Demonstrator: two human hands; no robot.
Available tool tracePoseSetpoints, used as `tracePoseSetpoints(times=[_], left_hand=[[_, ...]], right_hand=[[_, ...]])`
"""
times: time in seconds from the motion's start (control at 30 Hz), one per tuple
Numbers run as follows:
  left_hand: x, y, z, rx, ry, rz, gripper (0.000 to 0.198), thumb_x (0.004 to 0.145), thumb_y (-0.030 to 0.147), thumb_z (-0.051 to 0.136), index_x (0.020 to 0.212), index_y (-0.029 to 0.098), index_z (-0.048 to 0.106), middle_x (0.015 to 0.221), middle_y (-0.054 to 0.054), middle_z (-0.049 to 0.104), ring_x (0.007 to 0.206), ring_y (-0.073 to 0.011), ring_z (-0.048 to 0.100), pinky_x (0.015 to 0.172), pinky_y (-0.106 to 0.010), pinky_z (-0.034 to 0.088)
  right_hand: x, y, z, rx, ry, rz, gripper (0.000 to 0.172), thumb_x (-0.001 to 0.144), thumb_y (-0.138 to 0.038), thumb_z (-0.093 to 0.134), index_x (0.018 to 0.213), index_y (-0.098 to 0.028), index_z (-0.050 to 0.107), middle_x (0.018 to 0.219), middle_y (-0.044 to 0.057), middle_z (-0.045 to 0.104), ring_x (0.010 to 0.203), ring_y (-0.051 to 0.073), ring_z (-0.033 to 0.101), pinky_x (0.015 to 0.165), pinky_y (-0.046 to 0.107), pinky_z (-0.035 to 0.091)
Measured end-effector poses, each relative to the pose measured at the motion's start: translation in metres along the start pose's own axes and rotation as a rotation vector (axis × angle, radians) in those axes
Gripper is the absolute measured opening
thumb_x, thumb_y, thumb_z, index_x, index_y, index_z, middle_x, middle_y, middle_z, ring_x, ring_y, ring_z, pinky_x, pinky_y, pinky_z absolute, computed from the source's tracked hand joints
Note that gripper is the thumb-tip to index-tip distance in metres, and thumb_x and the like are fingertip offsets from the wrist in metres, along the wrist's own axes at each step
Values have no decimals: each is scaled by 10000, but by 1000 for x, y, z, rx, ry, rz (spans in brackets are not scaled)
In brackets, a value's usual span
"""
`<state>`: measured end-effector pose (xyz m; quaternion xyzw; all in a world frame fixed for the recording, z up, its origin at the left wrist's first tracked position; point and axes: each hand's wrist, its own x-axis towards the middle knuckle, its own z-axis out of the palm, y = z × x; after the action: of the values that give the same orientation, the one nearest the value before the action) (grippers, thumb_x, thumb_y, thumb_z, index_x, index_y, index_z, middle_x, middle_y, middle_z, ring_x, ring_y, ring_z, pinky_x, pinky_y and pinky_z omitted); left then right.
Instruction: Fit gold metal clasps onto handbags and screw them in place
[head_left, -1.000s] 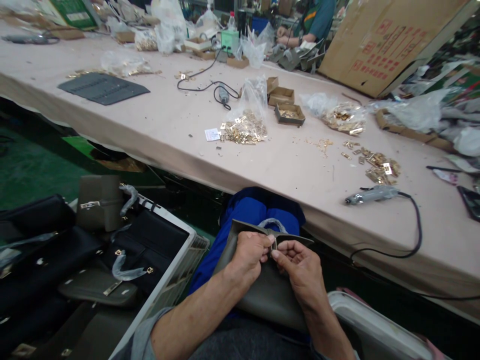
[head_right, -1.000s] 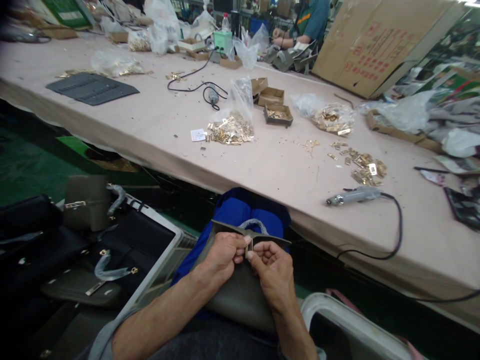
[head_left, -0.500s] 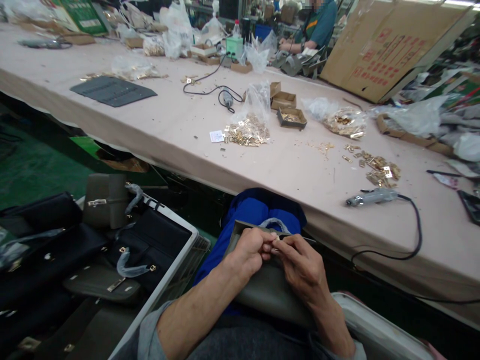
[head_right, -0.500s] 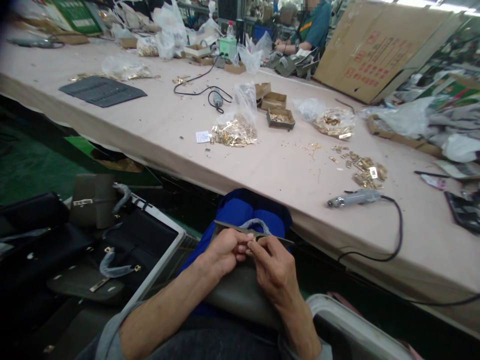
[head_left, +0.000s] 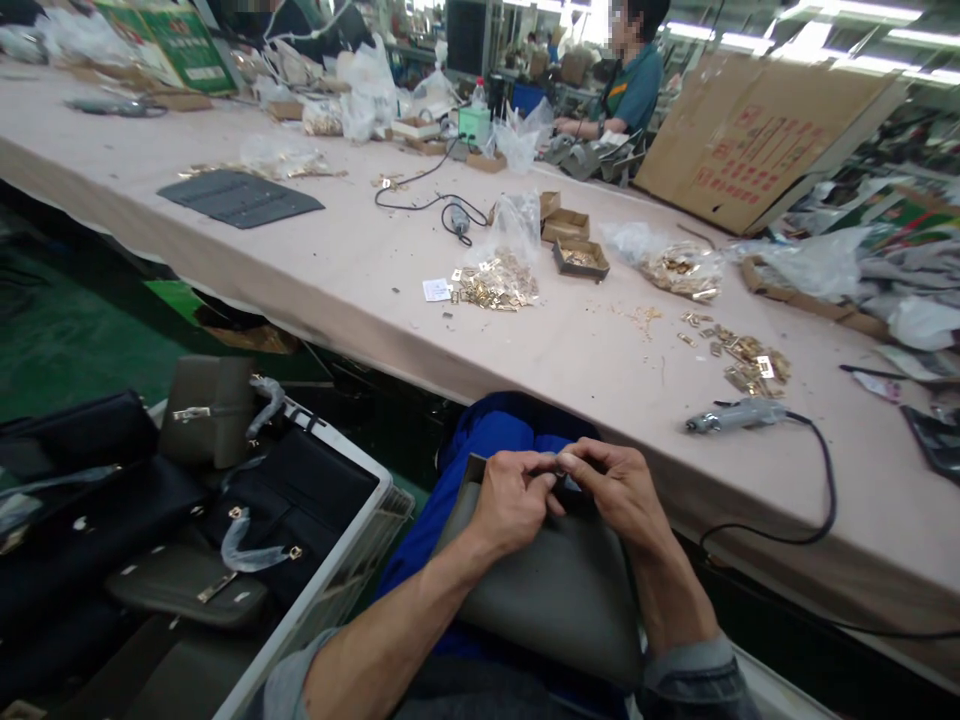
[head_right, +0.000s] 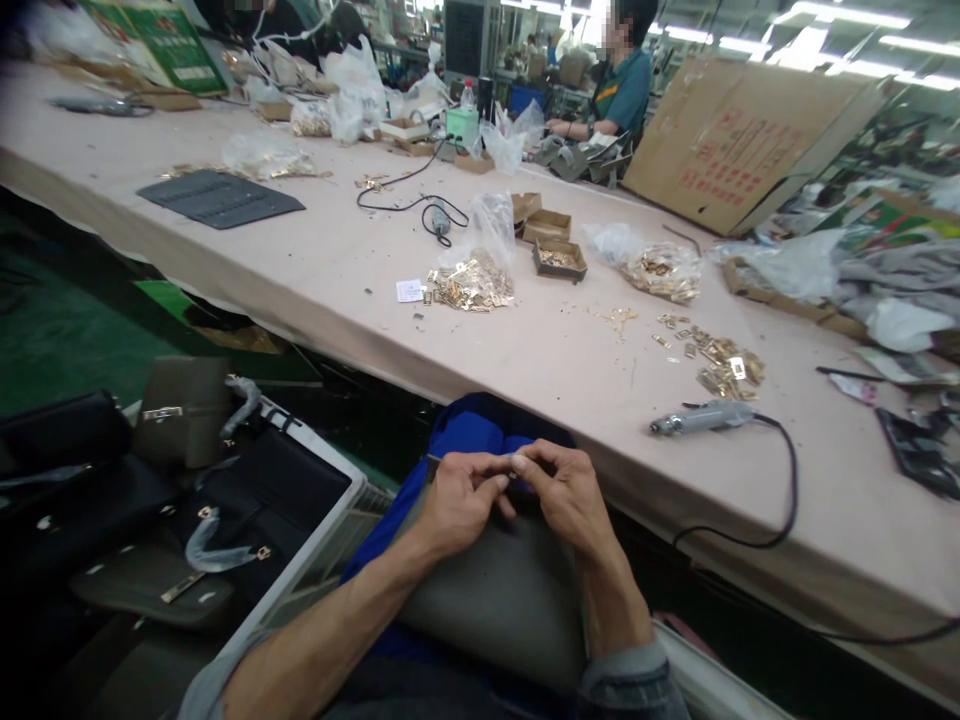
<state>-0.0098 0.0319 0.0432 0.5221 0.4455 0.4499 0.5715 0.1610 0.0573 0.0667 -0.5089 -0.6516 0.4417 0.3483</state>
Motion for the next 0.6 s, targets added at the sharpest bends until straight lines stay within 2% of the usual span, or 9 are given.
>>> tracePoseSetpoints(times=[0.13, 0.3, 0.37, 0.47, 0.6], left_hand=[[15, -13, 1, -131, 35, -148, 187, 834, 143, 627, 965, 74, 740, 647, -89, 727, 499, -181, 689, 439, -214, 495], [21, -15, 3, -190, 98, -241, 115, 736, 114, 683, 849, 92, 693, 499, -27, 651, 354, -135, 569, 369, -202, 440], [22, -16, 4, -187, 143, -238, 97, 710, 106, 701, 807, 109, 707, 508, -17, 654, 340, -101, 520, 379, -190, 399], [23, -18, 5, -132, 192, -218, 91, 697, 95, 706, 778, 120, 738, 611, -53, 717, 418, -102, 563, 428, -187, 391], [23, -20, 5, -138, 184, -207, 72, 717, 123, 709, 782, 122, 741, 633, -61, 723, 425, -91, 533, 441, -188, 367]], right_hand=[[8, 18, 6, 147, 35, 181, 454, 842, -573, 725, 781, -123, 719, 569, -3, 521, 521, 109, 400, 502, 252, 299], [10, 29, 8, 222, 48, 233, 512, 794, -614, 760, 789, -103, 723, 564, -3, 511, 511, 94, 372, 492, 238, 262], [9, 31, 9, 236, 51, 232, 505, 800, -606, 761, 794, -103, 722, 573, -6, 508, 515, 91, 368, 494, 235, 259], [9, 33, 11, 223, 82, 212, 491, 815, -599, 752, 768, -113, 706, 577, -11, 506, 523, 89, 371, 499, 231, 267], [12, 39, 13, 181, 112, 197, 489, 826, -590, 745, 779, -104, 713, 566, -19, 482, 526, 89, 354, 496, 234, 256]])
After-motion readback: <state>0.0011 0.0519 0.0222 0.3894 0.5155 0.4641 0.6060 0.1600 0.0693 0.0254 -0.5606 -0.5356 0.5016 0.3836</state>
